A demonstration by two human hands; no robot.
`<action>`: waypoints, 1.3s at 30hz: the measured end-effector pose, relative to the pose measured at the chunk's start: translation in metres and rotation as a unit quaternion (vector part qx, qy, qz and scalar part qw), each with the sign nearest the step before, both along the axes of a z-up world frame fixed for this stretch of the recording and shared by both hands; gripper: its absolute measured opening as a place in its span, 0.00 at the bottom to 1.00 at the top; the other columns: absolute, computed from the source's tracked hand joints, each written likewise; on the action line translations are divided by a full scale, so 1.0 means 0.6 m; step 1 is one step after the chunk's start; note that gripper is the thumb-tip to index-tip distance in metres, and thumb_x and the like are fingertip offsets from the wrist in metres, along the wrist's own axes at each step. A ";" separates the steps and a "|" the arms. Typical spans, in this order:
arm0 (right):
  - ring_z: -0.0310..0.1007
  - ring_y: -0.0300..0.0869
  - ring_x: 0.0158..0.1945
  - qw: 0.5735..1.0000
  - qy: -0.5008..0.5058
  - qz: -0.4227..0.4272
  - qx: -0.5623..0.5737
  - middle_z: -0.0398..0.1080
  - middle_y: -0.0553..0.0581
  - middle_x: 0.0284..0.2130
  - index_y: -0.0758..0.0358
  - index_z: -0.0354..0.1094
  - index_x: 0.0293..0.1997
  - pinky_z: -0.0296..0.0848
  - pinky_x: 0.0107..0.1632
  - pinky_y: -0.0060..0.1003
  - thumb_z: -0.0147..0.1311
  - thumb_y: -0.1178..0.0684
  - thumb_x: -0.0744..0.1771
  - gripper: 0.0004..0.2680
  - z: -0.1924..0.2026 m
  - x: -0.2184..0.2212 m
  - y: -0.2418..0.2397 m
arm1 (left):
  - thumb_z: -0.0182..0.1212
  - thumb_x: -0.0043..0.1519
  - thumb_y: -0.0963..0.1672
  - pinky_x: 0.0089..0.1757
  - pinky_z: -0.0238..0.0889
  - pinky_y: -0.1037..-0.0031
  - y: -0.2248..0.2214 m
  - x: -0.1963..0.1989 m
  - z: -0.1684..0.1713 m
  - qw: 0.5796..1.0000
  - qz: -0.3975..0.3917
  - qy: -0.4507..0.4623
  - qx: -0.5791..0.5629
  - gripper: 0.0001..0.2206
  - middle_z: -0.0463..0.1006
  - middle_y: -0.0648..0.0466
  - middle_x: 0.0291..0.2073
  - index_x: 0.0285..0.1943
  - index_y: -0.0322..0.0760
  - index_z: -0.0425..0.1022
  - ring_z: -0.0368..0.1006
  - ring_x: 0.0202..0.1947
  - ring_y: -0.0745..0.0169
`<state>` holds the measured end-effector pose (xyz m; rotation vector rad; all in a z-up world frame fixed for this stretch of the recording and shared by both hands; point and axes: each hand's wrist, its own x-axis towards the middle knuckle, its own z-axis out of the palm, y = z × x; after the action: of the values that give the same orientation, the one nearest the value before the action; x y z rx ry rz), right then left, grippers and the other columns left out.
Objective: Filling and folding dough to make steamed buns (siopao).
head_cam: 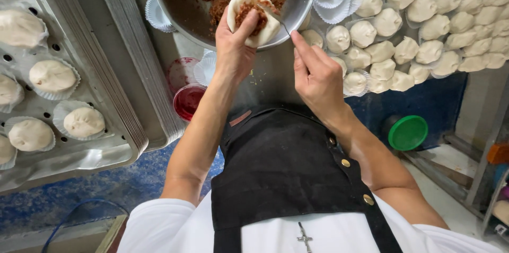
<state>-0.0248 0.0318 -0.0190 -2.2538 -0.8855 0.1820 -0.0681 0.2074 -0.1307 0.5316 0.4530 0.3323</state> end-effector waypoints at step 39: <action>0.81 0.54 0.41 0.993 0.085 -0.014 0.086 0.79 0.66 0.39 0.67 0.77 0.45 0.78 0.45 0.45 0.66 0.54 0.65 0.09 -0.462 -0.042 0.100 | 0.58 0.71 0.41 0.61 0.71 0.62 0.075 -0.227 0.031 0.997 -0.069 -0.028 0.005 0.18 0.76 0.46 0.60 0.70 0.29 0.65 0.74 0.61 0.54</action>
<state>-0.0500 0.0916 -0.2960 -2.0553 -0.7504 0.2695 -0.2041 0.2523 -0.1122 0.5598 0.3587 0.2160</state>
